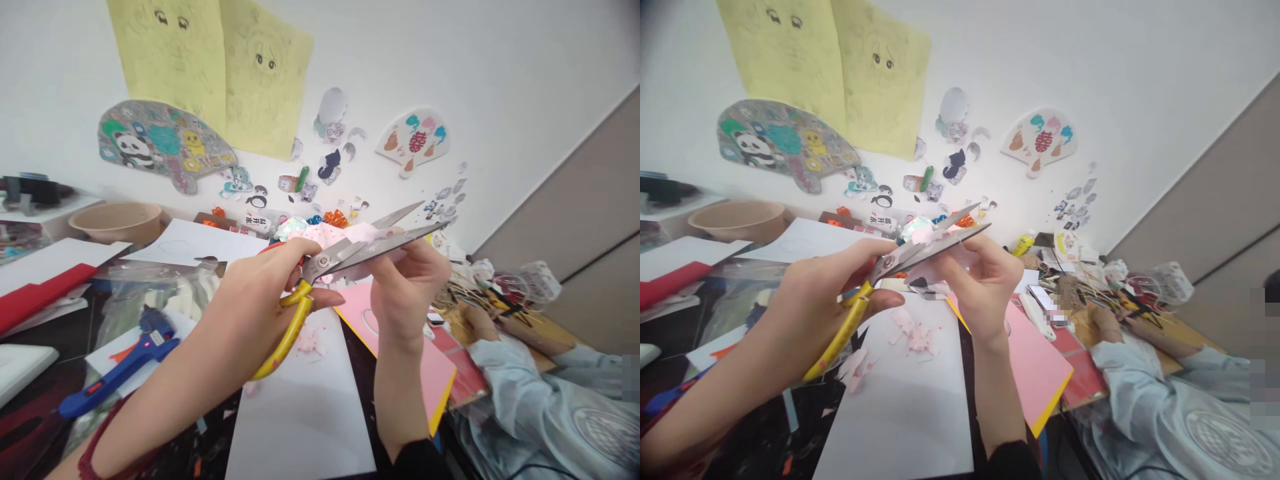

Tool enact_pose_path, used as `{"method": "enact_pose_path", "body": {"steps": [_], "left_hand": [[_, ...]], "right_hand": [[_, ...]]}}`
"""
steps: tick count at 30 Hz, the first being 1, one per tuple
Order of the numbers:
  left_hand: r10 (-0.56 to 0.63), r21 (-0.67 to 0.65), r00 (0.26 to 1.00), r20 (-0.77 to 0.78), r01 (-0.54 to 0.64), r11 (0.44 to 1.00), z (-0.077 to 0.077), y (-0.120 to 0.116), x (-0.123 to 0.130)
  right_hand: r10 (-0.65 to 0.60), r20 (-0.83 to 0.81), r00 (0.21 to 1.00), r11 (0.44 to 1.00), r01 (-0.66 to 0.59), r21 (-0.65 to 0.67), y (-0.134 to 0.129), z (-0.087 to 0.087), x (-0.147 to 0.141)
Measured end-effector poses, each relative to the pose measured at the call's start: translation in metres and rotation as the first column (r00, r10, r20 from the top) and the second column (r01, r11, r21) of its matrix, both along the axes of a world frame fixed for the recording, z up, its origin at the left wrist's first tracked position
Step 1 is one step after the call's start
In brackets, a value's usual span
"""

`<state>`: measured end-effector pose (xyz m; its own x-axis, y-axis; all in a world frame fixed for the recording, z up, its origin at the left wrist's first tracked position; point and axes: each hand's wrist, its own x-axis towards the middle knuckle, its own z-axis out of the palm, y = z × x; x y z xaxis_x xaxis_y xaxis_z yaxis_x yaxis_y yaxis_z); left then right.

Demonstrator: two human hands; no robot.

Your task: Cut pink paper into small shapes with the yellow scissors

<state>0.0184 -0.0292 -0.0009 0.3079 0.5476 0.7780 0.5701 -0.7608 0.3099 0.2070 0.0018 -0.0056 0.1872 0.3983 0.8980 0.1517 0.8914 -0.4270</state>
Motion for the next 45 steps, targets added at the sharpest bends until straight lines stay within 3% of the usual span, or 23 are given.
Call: {"method": "enact_pose_path", "body": {"steps": [9,20,26,32,40,45], "left_hand": [[0.018,0.073,1.0,-0.021,-0.016,0.997,-0.001,0.003,-0.003],[0.047,0.1,0.998,-0.046,-0.043,0.994,-0.003,0.007,-0.01],[0.068,-0.076,0.994,-0.09,-0.074,0.994,-0.001,0.01,-0.01],[0.019,-0.314,0.998,-0.063,-0.038,0.948,-0.004,0.02,-0.006],[0.05,-0.356,0.997,-0.052,-0.065,0.932,-0.004,0.021,-0.001],[0.036,-0.309,0.999,-0.033,-0.045,0.95,-0.005,0.021,-0.001]], "right_hand": [[0.018,0.116,0.993,1.0,-0.02,0.012,-0.001,0.006,0.013],[0.066,0.124,0.99,0.997,-0.061,-0.039,0.001,0.009,0.02],[0.058,0.11,0.992,0.991,-0.043,-0.13,0.004,0.01,0.02],[0.037,0.129,0.991,0.971,-0.005,-0.24,0.01,0.012,0.022],[0.015,0.16,0.987,0.96,0.03,-0.277,0.014,0.012,0.026],[0.071,0.163,0.984,0.968,-0.029,-0.249,0.012,0.012,0.025]]}}
